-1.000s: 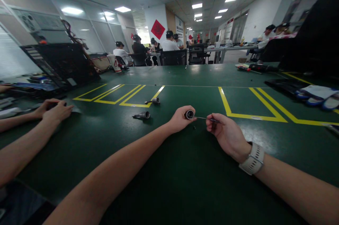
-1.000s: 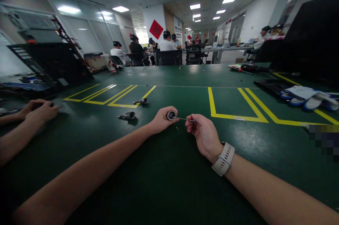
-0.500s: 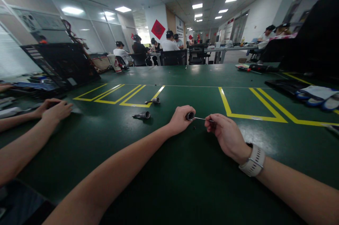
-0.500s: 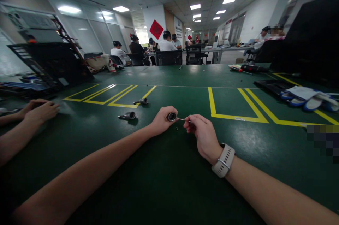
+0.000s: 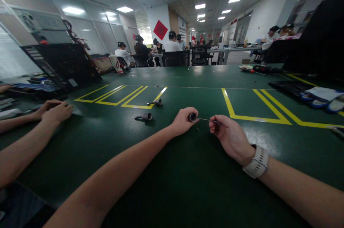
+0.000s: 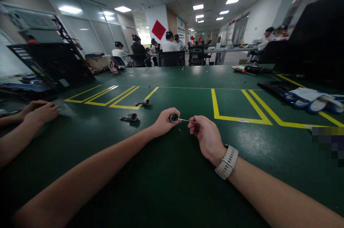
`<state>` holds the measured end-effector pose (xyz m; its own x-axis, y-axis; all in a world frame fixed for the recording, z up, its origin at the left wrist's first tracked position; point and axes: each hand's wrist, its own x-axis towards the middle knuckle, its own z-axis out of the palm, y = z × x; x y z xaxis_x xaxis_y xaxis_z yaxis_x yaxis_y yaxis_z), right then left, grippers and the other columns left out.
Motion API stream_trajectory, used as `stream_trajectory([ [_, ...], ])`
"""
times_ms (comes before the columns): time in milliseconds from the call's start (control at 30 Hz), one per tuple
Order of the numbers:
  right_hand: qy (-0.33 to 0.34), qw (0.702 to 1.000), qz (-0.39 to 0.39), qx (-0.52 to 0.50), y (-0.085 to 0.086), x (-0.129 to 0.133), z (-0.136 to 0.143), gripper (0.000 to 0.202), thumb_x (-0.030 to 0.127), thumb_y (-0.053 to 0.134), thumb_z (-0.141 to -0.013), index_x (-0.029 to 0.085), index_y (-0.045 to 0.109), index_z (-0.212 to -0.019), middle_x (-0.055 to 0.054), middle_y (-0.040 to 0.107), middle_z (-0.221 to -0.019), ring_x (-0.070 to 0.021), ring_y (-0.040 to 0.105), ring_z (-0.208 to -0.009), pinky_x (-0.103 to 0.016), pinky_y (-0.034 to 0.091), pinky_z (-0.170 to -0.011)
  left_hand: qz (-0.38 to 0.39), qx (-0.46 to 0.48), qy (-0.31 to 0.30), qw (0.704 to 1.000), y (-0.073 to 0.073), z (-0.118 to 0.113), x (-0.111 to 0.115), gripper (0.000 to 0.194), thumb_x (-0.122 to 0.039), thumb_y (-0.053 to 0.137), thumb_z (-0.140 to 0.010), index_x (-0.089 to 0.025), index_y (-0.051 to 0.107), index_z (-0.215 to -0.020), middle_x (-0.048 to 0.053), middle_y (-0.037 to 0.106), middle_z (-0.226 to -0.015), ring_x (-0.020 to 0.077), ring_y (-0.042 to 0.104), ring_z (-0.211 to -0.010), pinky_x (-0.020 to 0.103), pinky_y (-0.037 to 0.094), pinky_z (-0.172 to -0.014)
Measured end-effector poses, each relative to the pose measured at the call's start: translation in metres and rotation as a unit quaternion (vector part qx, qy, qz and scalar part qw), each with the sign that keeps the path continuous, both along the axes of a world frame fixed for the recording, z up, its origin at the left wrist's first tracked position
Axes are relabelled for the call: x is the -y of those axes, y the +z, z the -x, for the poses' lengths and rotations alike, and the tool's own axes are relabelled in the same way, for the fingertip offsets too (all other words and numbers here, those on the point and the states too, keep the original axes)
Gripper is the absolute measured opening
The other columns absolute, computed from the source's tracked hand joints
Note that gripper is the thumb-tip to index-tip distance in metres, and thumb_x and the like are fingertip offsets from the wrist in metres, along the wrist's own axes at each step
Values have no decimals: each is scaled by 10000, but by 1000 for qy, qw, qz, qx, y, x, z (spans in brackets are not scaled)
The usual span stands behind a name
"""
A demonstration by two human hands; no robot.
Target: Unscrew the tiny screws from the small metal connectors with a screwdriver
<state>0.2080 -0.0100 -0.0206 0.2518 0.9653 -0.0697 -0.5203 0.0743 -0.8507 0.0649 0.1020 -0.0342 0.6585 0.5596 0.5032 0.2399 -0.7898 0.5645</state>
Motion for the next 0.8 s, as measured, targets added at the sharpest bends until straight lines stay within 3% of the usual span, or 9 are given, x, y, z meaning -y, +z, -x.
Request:
stream_trajectory([
  [200, 0, 999, 4, 42, -1, 0, -1, 153, 303, 642, -698, 156, 644, -652, -22, 594, -605, -134, 507, -589, -278, 374, -560, -83, -70, 19, 994, 3, 2, 1, 49, -165, 572, -732, -159, 532, -706, -18, 528, -702, 116, 490, -679, 250, 351, -664],
  [467, 8, 999, 14, 27, -3, -3, -5, 150, 301, 644, -699, 158, 640, -653, -23, 593, -609, -132, 507, -583, -285, 378, -564, -58, -67, 23, 996, 3, 1, 1, 44, -179, 586, -713, -161, 548, -724, -11, 540, -715, 124, 500, -688, 245, 369, -654],
  [800, -7, 1000, 17, -2, -2, -2, -3, 140, 268, 627, -700, 160, 634, -610, -16, 573, -564, -132, 486, -549, -280, 362, -529, -86, -93, 59, 990, 3, 1, 1, 31, -133, 555, -711, -157, 571, -725, 0, 560, -717, 137, 502, -706, 261, 358, -661],
])
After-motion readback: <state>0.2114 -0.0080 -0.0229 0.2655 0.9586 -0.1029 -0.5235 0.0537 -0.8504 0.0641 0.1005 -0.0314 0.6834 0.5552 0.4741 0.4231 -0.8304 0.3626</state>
